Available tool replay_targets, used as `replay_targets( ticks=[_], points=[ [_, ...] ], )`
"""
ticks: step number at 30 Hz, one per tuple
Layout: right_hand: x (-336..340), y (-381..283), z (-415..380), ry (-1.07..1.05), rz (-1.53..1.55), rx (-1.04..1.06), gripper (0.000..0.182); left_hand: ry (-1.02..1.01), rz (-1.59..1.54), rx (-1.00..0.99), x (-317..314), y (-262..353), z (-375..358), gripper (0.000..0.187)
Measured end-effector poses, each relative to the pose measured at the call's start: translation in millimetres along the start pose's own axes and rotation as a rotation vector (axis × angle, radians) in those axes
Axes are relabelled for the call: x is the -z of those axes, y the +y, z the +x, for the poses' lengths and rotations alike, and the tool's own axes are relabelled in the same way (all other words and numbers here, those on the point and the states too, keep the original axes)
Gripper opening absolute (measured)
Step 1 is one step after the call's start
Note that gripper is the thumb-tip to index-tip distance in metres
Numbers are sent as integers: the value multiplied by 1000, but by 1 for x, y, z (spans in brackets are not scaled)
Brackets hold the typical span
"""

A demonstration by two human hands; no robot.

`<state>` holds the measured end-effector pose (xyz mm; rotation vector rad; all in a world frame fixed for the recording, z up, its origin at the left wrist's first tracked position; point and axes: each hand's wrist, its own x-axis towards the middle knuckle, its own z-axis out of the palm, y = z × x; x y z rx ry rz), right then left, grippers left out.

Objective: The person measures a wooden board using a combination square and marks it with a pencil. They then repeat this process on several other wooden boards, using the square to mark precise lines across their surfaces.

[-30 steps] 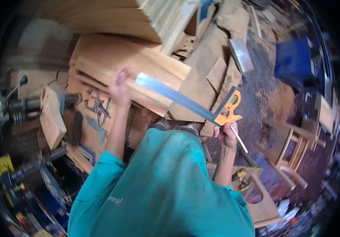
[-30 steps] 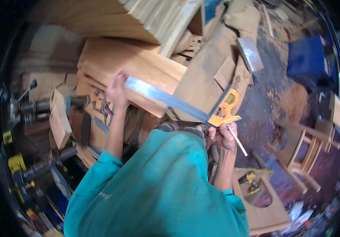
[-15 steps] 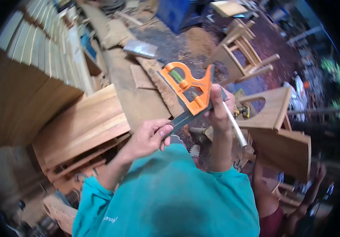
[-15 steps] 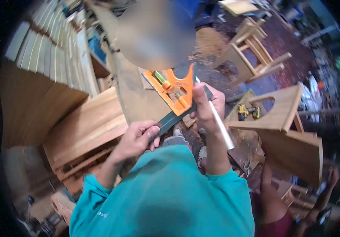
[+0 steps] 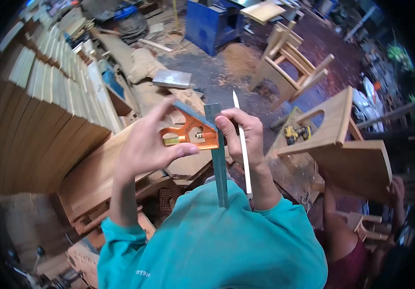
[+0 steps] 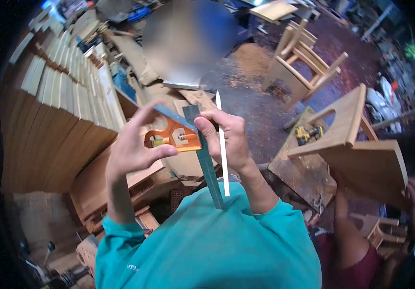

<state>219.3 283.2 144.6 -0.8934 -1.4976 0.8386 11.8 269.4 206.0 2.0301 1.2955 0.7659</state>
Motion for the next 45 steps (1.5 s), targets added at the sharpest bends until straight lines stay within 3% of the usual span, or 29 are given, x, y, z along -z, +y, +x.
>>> replay_targets(
  ticks=[1, 2, 4, 6, 8, 10, 11, 16, 20, 22, 25, 30, 33, 36, 39, 41, 42, 44, 45],
  points=[
    [-3, -1, 5, -48, 22, -2, 16, -334, -332, 149, 2, -12, 13, 70],
    [-5, 0, 7, -96, 42, -11, 16, -312, -442, 12, -14, -36, 19, 61],
    [-8, 8, 9, -110, 89, -41, 16, -381, -563, 304, -13, -26, 18, 38],
    [-8, 10, 3, 4, 344, -358, 18, -209, -524, 475, -20, -13, 7, 25],
    [7, 29, -6, -220, 84, -218, 20, -21, -565, 481, -31, -19, -6, 25],
    [9, 37, -17, -465, 402, -498, 19, 150, -665, 352, -40, -27, -16, 26],
    [9, 39, -19, -511, 396, -525, 18, 153, -662, 364, -40, -26, -19, 26],
    [1, 30, -17, -511, 288, -546, 19, 278, -690, 344, -40, -28, -30, 28],
    [2, 15, -11, -510, 128, -408, 21, 320, -658, 395, -45, -36, -42, 31],
    [5, 9, -6, -626, 26, -412, 23, 313, -648, 348, -54, -45, -50, 31],
    [6, 11, -7, -620, 92, -372, 20, 338, -806, 335, -56, -44, -52, 34],
    [8, 19, -6, -654, 131, -336, 19, 307, -777, 367, -56, -45, -52, 29],
    [12, 16, -5, -686, 162, -445, 20, 356, -770, 366, -58, -44, -54, 26],
    [33, 25, -6, -795, 177, -396, 27, 411, -772, 396, -59, -44, -58, 28],
    [69, 37, -13, -800, 191, -464, 30, 436, -755, 403, -53, -48, -62, 30],
    [86, 49, -23, -798, 229, -400, 31, 453, -737, 420, -50, -51, -64, 34],
    [92, 50, -24, -789, 226, -418, 31, 473, -793, 435, -50, -53, -65, 34],
    [108, 50, -24, -931, 291, -737, 31, 516, -741, 436, -52, -54, -63, 34],
    [110, 43, -21, -938, 309, -746, 32, 513, -727, 437, -52, -56, -64, 33]
  ],
)
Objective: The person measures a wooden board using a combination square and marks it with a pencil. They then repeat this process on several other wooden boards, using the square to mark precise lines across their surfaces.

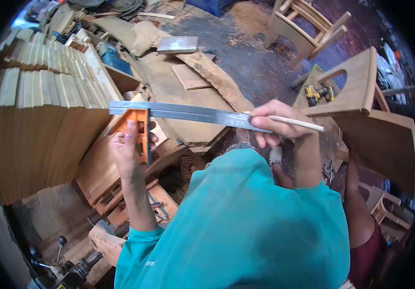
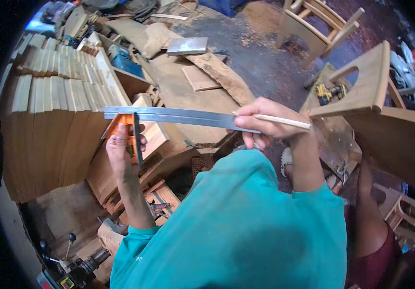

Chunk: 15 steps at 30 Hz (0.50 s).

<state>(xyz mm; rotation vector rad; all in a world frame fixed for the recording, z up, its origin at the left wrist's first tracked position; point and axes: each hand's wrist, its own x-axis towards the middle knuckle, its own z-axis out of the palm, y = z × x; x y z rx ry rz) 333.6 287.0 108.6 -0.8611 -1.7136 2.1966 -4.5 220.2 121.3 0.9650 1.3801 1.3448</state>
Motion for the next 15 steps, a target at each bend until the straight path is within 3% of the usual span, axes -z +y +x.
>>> replay_targets(
  ticks=[3, 7, 10, 15],
  points=[
    [-5, 22, 9, 117, -34, 178, 36, -8, -48, -6, -3, 1, -1, 33],
    [-12, 30, 8, 125, 63, 204, 36, -72, -6, -44, 0, 7, -4, 35],
    [-21, 21, 5, 241, -59, 206, 38, -65, -11, -6, -2, 6, -13, 36],
    [-58, 13, 18, 136, 79, 211, 37, -152, -16, 91, -37, -4, -43, 36]
  ],
)
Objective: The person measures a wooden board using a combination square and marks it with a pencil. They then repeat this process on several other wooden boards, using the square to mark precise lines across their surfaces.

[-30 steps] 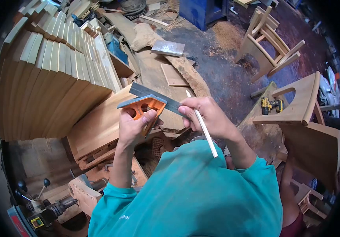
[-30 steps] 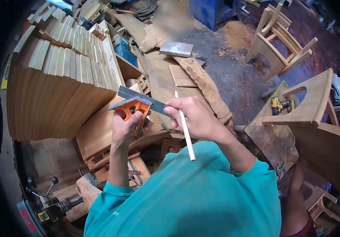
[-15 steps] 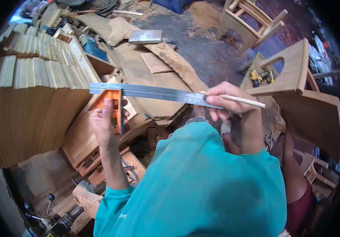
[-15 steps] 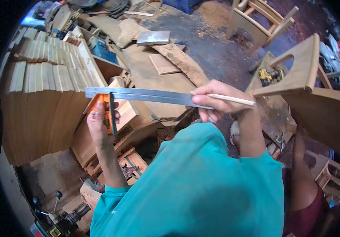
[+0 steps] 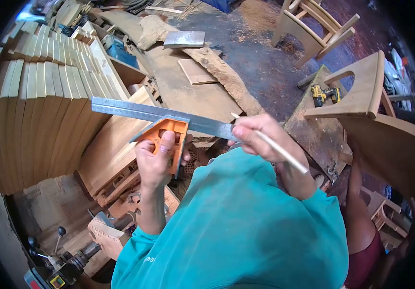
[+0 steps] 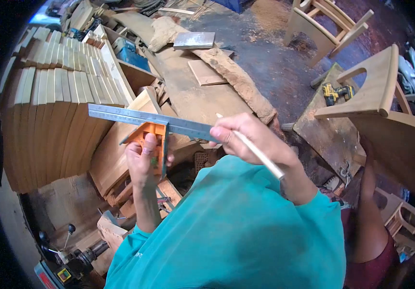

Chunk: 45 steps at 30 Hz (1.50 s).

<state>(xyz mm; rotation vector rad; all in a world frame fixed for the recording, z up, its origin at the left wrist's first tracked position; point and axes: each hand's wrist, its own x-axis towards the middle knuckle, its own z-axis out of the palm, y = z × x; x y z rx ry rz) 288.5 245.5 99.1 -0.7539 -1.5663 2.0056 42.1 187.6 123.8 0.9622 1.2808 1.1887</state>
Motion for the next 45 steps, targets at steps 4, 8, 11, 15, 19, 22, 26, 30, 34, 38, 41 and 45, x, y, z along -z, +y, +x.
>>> replay_targets(
  ticks=[4, 8, 11, 15, 19, 22, 26, 30, 34, 38, 41, 45],
  points=[
    [5, -25, -7, 179, -95, -15, 34, 49, -151, 55, -9, -3, -4, 35],
    [17, -10, -15, 198, -106, 62, 28, 153, -62, 24, -19, 2, -8, 36],
    [10, -9, -14, 296, 106, 79, 21, 136, -70, -52, -26, 10, -15, 37],
    [-3, -23, -25, 362, 206, 100, 20, 102, -96, -81, -39, 20, -28, 34],
    [-21, -28, -18, 240, 120, 191, 21, 25, -94, 52, -73, 13, -38, 31],
    [-17, -39, -15, 218, 124, 147, 24, -7, -157, 31, -73, 9, -35, 35],
    [-20, -39, -14, 179, 335, 83, 27, 0, -168, 90, -72, 17, -32, 42],
    [-18, -45, -12, 131, 344, 20, 28, 22, -212, 103, -72, 21, -33, 42],
    [-18, -48, -14, 80, 312, 77, 28, 111, -227, 101, -76, 27, -40, 42],
    [-18, -54, -16, 32, 318, 48, 26, 109, -242, 108, -73, 26, -44, 43],
    [-20, -58, -15, 25, 415, 90, 24, 96, -260, 84, -68, 24, -46, 42],
    [-18, -55, -13, -16, 412, 30, 22, 104, -278, 117, -69, 23, -45, 42]
  ],
)
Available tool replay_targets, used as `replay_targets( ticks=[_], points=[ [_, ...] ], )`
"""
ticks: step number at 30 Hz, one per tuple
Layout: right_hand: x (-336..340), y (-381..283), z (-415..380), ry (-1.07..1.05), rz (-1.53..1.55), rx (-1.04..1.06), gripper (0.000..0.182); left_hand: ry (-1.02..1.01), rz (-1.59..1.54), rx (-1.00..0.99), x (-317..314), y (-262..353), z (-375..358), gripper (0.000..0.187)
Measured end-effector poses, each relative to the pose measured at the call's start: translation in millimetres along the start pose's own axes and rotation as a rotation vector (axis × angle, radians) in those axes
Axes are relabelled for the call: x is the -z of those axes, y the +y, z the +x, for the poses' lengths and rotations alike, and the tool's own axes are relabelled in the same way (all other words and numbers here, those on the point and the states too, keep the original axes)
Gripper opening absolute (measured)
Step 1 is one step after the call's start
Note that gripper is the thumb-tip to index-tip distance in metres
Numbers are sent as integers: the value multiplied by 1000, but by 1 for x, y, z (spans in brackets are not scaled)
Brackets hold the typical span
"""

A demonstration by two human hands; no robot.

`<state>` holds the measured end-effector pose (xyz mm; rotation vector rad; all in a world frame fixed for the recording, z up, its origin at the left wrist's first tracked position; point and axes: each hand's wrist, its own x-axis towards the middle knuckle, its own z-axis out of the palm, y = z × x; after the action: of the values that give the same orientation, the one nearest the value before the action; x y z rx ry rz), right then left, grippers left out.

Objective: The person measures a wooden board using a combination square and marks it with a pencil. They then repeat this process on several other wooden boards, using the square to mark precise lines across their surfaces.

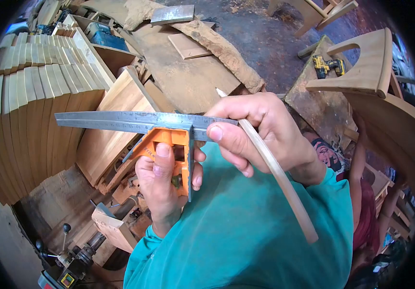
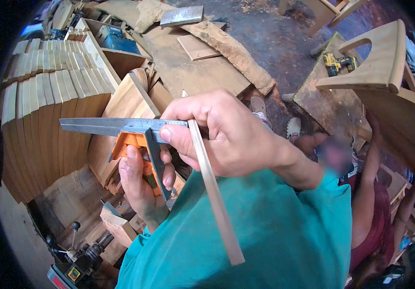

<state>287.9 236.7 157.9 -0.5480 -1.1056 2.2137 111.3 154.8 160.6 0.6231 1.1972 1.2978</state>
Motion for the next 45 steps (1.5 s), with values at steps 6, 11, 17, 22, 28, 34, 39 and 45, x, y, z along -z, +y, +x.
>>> replay_targets(
  ticks=[6, 11, 17, 22, 28, 34, 39, 45],
  points=[
    [-4, 0, 0, 2, 17, -25, 21, 5, -14, 2, 1, 1, -4, 42],
    [-4, 0, 2, 27, 17, -10, 22, 14, 9, 9, 1, 3, -4, 42],
    [1, 6, 5, -39, 15, -42, 23, 62, 71, -55, -5, 0, -5, 38],
    [-1, 11, 7, 8, -7, 40, 24, -2, -41, -23, 5, 3, -2, 40],
    [0, 13, 10, -5, -14, 22, 23, 43, 158, -91, 1, 0, 0, 37],
    [0, 18, 15, 9, -54, 56, 25, 31, 145, -85, 6, 0, 1, 37],
    [6, 25, 20, -14, -11, -12, 30, 23, -12, -4, 5, 8, -5, 40],
    [5, 26, 22, 12, -2, -71, 30, -2, 39, 14, 3, 11, -7, 41]
  ],
)
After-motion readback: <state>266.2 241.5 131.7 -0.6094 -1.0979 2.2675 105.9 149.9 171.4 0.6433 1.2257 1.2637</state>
